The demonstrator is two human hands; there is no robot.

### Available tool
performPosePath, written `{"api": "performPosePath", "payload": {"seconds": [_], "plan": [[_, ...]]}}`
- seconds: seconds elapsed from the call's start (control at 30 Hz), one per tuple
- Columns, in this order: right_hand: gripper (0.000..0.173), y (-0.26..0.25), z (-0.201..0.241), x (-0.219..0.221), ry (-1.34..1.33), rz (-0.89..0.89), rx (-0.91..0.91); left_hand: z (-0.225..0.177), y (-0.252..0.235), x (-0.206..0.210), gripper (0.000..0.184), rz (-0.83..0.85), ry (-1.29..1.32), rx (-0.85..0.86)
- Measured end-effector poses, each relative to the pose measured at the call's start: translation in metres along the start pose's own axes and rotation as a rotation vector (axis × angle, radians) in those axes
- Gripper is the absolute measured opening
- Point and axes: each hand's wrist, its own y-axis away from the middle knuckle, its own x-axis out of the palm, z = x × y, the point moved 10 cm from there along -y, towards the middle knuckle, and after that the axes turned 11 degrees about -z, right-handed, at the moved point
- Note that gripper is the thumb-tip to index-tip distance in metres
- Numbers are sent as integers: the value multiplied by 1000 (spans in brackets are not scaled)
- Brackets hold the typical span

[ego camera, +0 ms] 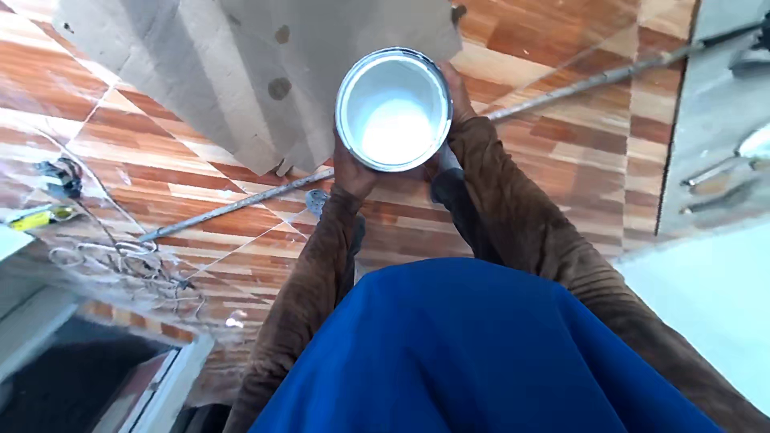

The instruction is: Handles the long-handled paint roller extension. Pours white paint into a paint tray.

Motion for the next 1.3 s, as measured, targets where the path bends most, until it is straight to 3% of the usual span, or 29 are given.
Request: {"api": "performPosePath", "payload": {"seconds": [0.07, 0.17, 0.27, 0.43, 0.57, 0.63, 0.8, 0.9, 0.97, 1.03, 1.1, 1.2, 1.3], "plan": [[41, 40, 25, -19, -82, -42, 30, -33, 30, 13, 134, 53, -219, 75], [49, 108, 72, -54, -155, -86, 23, -85, 79, 42, 123, 176, -396, 144], [47, 182, 108, -108, -240, -182, -15, -142, 128, 88, 118, 332, -299, 179], [45, 291, 159, -209, -552, -418, 103, -237, 209, 202, 136, 561, -399, 541], [43, 356, 219, -298, -658, -576, -4, -287, 273, 312, 128, 725, -303, 674], [39, 386, 248, -340, -640, -638, -58, -297, 302, 358, 121, 773, -305, 705], [37, 452, 334, -436, -743, -812, 29, -321, 356, 483, 122, 933, -277, 774], [40, 479, 363, -490, -804, -963, -51, -335, 387, 556, 122, 1057, -240, 799], [47, 484, 345, -529, -793, -993, -246, -342, 402, 601, 126, 1132, -218, 781], [46, 501, 342, -552, -630, -1061, -288, -348, 414, 644, 131, 1181, -212, 741], [37, 524, 362, -561, -386, -1260, -157, -351, 420, 690, 130, 1194, -221, 744], [40, 521, 368, -575, -364, -1414, -104, -340, 420, 738, 128, 1264, -291, 690], [39, 480, 398, -616, -458, -1432, -127, -313, 397, 797, 122, 1289, -276, 660]]}}
